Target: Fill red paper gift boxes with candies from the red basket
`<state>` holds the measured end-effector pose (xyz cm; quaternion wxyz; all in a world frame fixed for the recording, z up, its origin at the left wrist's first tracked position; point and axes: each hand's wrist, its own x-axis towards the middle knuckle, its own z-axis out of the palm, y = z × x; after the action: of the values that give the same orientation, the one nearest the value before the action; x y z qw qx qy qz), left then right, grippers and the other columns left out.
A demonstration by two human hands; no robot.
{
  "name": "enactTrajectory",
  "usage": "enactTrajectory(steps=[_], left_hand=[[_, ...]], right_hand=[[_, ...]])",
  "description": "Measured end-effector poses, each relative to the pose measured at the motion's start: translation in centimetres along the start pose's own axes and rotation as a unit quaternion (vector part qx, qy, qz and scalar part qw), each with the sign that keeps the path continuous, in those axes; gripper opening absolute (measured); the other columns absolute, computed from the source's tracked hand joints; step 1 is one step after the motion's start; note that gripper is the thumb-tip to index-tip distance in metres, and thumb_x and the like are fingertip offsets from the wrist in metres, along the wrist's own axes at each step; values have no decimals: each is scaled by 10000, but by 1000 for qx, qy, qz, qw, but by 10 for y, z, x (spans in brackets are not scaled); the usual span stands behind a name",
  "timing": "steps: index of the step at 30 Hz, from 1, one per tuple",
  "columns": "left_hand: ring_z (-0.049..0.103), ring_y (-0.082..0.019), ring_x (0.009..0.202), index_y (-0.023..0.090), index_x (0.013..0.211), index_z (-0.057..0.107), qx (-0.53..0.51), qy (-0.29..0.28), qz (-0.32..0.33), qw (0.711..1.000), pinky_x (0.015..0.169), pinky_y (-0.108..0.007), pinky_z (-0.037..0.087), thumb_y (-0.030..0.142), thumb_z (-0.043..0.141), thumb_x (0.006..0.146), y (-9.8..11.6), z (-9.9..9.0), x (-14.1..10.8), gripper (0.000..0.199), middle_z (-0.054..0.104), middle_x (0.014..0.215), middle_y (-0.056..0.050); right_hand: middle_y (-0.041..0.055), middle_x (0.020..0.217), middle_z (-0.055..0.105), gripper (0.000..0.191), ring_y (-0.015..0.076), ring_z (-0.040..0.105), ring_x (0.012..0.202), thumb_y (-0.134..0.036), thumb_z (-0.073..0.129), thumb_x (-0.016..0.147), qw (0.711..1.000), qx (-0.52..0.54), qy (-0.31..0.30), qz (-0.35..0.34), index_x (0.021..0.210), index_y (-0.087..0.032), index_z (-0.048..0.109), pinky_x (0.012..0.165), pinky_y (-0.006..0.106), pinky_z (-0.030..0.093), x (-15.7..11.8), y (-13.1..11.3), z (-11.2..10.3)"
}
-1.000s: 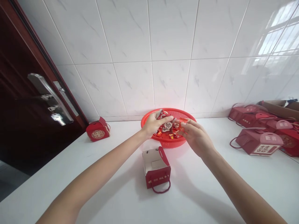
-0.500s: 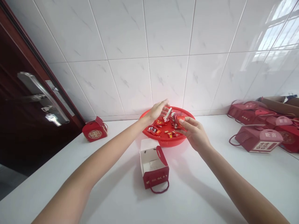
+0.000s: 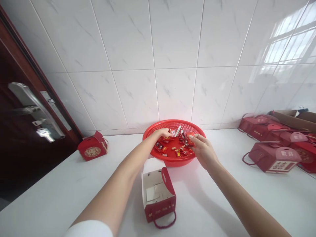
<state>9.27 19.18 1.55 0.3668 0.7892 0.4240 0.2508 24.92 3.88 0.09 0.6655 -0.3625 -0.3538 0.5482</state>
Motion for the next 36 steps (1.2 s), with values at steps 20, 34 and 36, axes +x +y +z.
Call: enactTrajectory(steps=[20, 34, 36], left_hand=[[649, -307, 1121, 166, 1220, 666, -46, -5, -18, 999, 935, -435, 579, 408, 650, 972, -8, 10, -3, 347, 647, 1274, -60], [656, -297, 1082, 158, 1190, 678, 49, -56, -44, 996, 922, -427, 586, 415, 625, 987, -22, 3, 21, 332, 659, 1260, -53], [673, -256, 1030, 151, 1186, 671, 77, -78, -54, 992, 869, -403, 600, 388, 638, 984, -23, 1, 24, 314, 671, 1217, -65]], right_hand=[[11, 831, 713, 397, 172, 633, 770, -437, 955, 597, 1000, 7, -6, 29, 705, -201, 654, 746, 317, 513, 3, 0, -2], [26, 842, 721, 395, 182, 643, 807, -429, 963, 598, 999, 24, -7, 41, 690, -190, 662, 754, 312, 524, 2, -1, -3], [24, 831, 720, 404, 178, 639, 786, -433, 967, 591, 999, 22, -6, 43, 686, -190, 658, 741, 309, 526, 2, -1, -3]])
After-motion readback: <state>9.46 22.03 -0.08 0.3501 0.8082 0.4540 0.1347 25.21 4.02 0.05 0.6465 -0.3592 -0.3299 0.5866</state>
